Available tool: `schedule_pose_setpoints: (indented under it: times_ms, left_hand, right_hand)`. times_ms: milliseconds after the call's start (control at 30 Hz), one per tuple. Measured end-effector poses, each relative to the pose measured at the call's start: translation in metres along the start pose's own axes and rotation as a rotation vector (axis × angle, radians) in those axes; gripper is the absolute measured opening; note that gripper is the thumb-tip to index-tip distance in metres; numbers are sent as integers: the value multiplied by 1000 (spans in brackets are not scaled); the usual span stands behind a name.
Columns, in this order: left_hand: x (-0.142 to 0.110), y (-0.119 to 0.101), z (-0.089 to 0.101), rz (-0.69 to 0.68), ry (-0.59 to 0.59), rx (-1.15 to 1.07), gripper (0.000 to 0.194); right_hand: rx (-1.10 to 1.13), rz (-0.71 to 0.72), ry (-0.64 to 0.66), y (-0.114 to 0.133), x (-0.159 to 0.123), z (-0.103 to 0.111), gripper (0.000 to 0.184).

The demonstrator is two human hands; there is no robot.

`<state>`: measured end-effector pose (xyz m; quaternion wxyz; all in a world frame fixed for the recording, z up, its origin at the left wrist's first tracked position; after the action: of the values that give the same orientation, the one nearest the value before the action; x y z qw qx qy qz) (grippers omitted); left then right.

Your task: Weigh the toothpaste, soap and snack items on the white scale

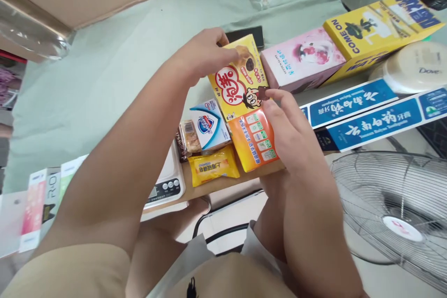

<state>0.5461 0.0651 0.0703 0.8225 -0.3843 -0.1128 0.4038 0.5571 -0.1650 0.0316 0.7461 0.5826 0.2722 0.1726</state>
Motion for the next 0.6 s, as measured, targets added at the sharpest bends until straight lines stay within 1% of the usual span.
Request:
schedule_pose_setpoints:
  times_ms: [100, 200, 267, 333, 400, 467, 533, 600]
  left_hand:
    - [1, 4, 7, 38, 40, -63, 24]
    - [2, 8, 12, 47, 79, -154, 21]
    - [2, 10, 17, 39, 69, -215, 22]
    - [1, 12, 25, 24, 21, -270, 24]
    - [-3, 15, 38, 13, -36, -336, 22]
    - [-11, 17, 54, -11, -76, -439, 20]
    - [-28, 21, 74, -51, -83, -553, 19]
    - [-55, 32, 98, -83, -108, -637, 21]
  right_hand:
    - [-31, -23, -12, -3, 1, 0, 43]
    - [-74, 18, -32, 0, 1, 1, 40]
    - [-106, 37, -46, 1, 2, 1, 38]
    - [-145, 25, -65, -1, 4, 2, 38]
    - [-191, 43, -103, 2, 4, 5, 38]
    - [-228, 145, -166, 13, 2, 10, 34]
    - [-224, 279, -218, 32, -7, 13, 27]
    - [-175, 362, -217, 50, -22, 9, 22]
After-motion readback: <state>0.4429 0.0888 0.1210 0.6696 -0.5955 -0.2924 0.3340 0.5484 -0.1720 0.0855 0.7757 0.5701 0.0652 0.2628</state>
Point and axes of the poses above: each hand's wrist, its own x-axis towards the middle knuckle, its own z-axis out of the back of the hand, y = z × x, the point moved 7 cm from there along x, towards the middle knuckle, and after that the axes turned 4 degrees about -y, right-handed, at the moved point
